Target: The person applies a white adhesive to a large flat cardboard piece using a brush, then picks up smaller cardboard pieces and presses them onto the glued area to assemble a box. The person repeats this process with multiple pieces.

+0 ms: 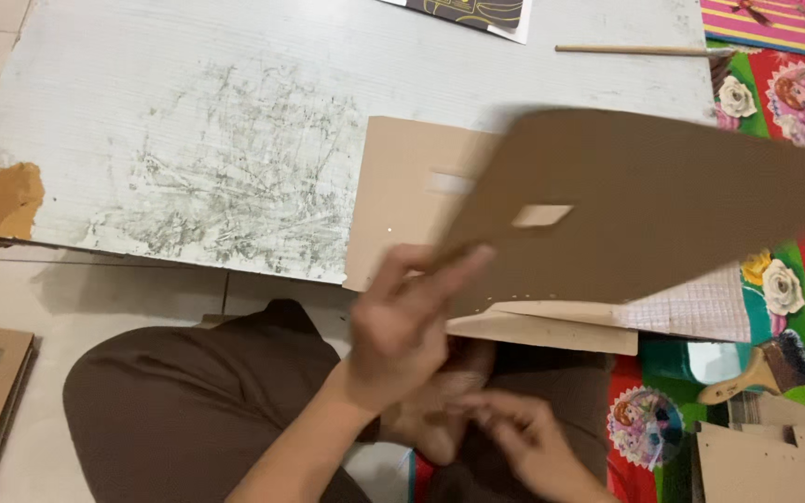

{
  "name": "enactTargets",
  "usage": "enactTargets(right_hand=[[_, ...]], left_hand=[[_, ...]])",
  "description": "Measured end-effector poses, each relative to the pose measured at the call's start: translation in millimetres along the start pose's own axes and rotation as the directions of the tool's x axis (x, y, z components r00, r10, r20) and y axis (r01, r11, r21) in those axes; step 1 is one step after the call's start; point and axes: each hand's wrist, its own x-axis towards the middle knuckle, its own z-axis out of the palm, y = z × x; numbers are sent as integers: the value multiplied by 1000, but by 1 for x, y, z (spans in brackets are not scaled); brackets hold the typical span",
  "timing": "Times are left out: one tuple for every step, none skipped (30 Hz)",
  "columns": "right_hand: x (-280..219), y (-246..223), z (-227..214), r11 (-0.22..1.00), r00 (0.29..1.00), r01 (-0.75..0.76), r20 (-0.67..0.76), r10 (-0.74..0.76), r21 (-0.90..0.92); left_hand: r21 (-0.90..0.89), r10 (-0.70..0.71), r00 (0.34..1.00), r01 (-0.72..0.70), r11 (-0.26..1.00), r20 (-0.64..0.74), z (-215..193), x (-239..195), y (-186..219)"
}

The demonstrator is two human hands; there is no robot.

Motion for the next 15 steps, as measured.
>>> enactTargets(right_hand=[[3, 5, 0, 931, 984, -45, -144, 104, 363], [6, 9, 0, 738, 939, -22, -240, 247, 674], [11, 7, -8, 738, 940, -26, -235, 248, 675], [18, 4, -18, 523, 904, 104, -299, 305, 846], [24, 1, -27, 271, 862, 248, -339, 377, 930], [36, -4, -39, 272, 864, 246, -337, 373, 930], [48, -9, -51, 202, 868, 306, -360, 343, 930], [58, -13, -61, 126, 867, 360, -382, 321, 924], [64, -4, -71, 126, 868, 356, -378, 323, 926], [70, 4, -81, 246, 883, 363, -416, 217, 899], [76, 13, -91, 360, 893, 377, -439, 105, 853], [86, -4, -90, 360, 892, 376, -439, 109, 853], [96, -21, -88, 605, 886, 389, -462, -39, 695], [108, -39, -85, 787, 881, 400, -435, -188, 469], [112, -54, -80, 788, 882, 398, -433, -187, 470]], left_hand=[[52, -107, 989, 113, 992, -104, -6, -2, -1], [90, -207, 955, 230, 969, -214, -11, -5, -3], [92, -209, 954, 233, 968, -216, -12, -6, -15], [0, -382, 907, 388, 922, -178, -12, -6, -27], [-84, -538, 834, 531, 843, -122, -13, -5, -40], [-83, -536, 834, 529, 844, -128, -11, -15, -56], [257, -537, 842, 530, 808, -48, -8, -24, -74], [566, -565, 824, 451, 690, 32, -5, -36, -90], [566, -569, 822, 455, 687, 30, -15, -22, -69], [605, -625, 772, 446, 659, 111, -24, -7, -50], [643, -677, 712, 432, 633, 188, -33, 8, -30], [642, -678, 710, 433, 633, 191, -37, 4, -37], [685, -672, 690, 353, 638, 270, -42, -1, -44], [719, -666, 662, 270, 640, 344, -47, -5, -51], [720, -668, 660, 272, 639, 343, -50, -9, -56]])
